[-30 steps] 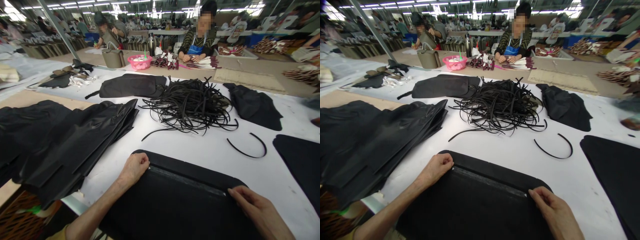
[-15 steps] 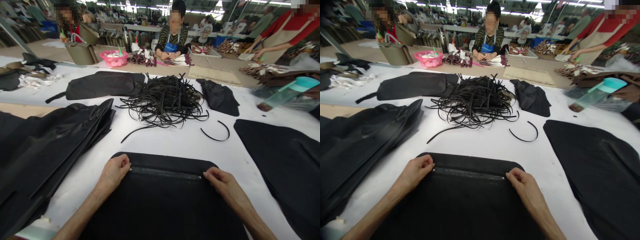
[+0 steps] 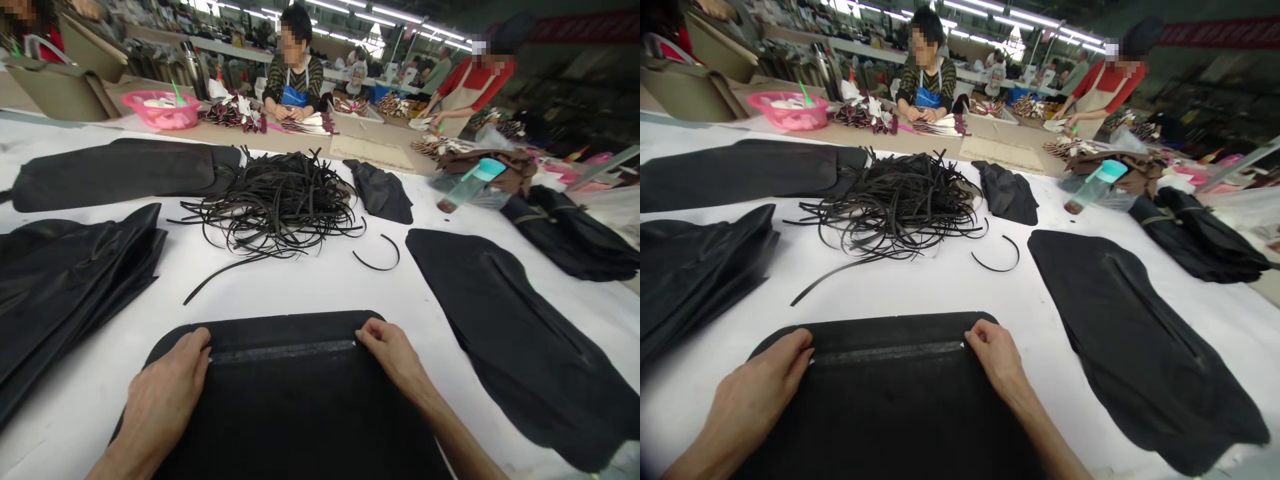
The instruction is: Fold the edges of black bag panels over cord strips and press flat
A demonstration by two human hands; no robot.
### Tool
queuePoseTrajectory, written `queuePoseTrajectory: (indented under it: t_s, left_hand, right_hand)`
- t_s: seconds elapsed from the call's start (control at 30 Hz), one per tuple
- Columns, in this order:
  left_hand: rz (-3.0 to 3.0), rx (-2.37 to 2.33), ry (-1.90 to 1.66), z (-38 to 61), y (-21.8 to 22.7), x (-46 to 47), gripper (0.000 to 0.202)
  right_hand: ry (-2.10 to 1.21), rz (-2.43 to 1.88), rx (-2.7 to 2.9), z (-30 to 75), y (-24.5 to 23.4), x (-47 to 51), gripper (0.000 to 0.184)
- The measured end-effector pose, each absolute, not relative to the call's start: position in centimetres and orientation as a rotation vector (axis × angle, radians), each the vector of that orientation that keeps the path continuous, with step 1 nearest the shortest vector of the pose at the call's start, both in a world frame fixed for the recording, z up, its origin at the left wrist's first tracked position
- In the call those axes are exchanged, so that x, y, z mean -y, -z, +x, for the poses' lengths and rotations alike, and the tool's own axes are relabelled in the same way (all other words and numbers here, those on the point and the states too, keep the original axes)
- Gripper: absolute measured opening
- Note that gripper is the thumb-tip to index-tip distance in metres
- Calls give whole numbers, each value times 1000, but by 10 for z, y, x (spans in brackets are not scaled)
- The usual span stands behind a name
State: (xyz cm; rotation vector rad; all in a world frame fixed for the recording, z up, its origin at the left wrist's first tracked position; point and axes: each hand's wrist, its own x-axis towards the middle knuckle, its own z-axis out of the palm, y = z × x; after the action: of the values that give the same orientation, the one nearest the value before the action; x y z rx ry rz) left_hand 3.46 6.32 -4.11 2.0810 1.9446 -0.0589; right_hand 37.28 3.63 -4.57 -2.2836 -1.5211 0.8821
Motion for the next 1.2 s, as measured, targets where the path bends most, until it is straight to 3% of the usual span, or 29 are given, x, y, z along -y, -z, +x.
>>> queuePoseTrajectory:
  t_s: [0.13, 0.37, 0.57, 0.67, 0.8, 1.1, 1.2]
  left_hand:
    - [2427, -1720, -177, 34, 54, -59, 32]
    - [2707, -1645, -13, 32, 59, -45, 44]
    - [2814, -1700, 176, 47, 45, -30, 61]
    - [2860, -1710, 246, 52, 45, -28, 59]
    - [2861, -1727, 246, 49, 50, -28, 58]
    - [2687, -1934, 31, 61, 44, -30, 38]
    - [2795, -1630, -40, 83, 42, -33, 52]
  right_hand:
    - [-831, -2331, 1535, 368, 41, -35, 25]
    - [-705, -2390, 1604, 360, 41, -32, 24]
    - [-95, -2353, 1973, 357, 55, -21, 9]
    - [162, -1992, 2258, 344, 59, -17, 29]
    - [163, -1572, 2461, 322, 62, -13, 51]
    - [371, -1598, 2599, 292, 51, -17, 55]
    - [564, -1616, 2649, 282, 51, -18, 58]
